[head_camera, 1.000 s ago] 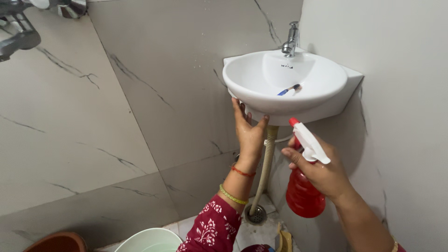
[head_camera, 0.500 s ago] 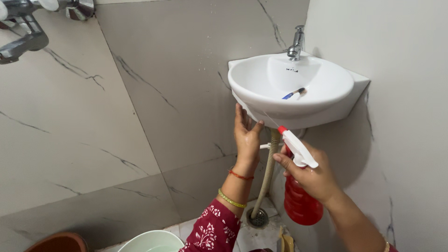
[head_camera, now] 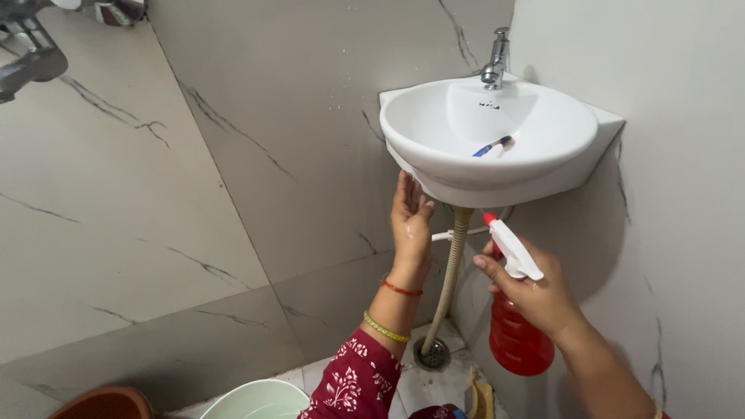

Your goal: The person cleans a small corner sink by spraying liquid from a red bottle and scrubbing around the tap and drain with a toothbrush. They then wipe the interior basin and exterior surfaces of the sink with their hands, including reaching down to clean the drain pipe underneath.

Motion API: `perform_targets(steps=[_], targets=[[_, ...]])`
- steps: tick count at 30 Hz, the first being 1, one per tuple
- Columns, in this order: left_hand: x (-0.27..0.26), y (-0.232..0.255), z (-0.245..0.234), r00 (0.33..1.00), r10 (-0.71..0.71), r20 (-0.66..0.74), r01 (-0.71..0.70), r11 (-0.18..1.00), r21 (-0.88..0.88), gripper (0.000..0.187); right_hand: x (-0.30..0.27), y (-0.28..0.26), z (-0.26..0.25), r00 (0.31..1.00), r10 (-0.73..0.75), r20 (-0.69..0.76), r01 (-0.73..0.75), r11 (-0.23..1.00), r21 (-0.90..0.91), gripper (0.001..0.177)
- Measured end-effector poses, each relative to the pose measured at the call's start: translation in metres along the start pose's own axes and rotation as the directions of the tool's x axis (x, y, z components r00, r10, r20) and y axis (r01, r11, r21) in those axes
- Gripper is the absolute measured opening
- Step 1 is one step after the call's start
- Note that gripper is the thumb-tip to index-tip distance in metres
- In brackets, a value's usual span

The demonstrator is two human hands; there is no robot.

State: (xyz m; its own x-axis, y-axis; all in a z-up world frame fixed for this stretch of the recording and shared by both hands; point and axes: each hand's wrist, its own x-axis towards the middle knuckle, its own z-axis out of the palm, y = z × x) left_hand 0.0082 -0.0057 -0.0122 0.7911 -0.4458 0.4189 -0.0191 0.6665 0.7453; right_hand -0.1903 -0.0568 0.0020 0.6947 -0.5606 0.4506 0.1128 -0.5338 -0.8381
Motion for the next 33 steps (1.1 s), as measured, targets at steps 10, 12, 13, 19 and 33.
perform_targets(steps=[10,12,13,19,33], targets=[[-0.004,-0.024,0.002,1.000,-0.007,0.007,0.007,1.000,0.019,0.078,0.001,0.019,-0.014,0.988,0.154,0.013,-0.153,0.987,-0.042,0.034],[-0.003,-0.031,0.001,0.999,0.002,0.036,0.000,0.999,-0.054,0.079,0.000,0.017,-0.021,0.959,0.283,-0.028,-0.284,0.951,-0.117,0.033],[0.000,-0.033,0.002,0.999,-0.013,0.030,0.016,0.995,-0.101,0.079,0.000,0.016,-0.023,0.969,0.247,-0.013,-0.247,0.966,-0.072,0.034],[0.002,-0.019,0.009,0.966,-0.257,0.029,0.257,0.938,-0.234,0.079,0.001,0.024,-0.028,0.981,0.187,-0.058,-0.188,0.982,-0.014,0.033],[-0.010,-0.033,0.025,0.959,0.280,0.032,-0.243,0.766,0.595,0.108,-0.005,0.033,-0.033,0.989,0.144,-0.013,-0.141,0.982,0.126,0.033]])
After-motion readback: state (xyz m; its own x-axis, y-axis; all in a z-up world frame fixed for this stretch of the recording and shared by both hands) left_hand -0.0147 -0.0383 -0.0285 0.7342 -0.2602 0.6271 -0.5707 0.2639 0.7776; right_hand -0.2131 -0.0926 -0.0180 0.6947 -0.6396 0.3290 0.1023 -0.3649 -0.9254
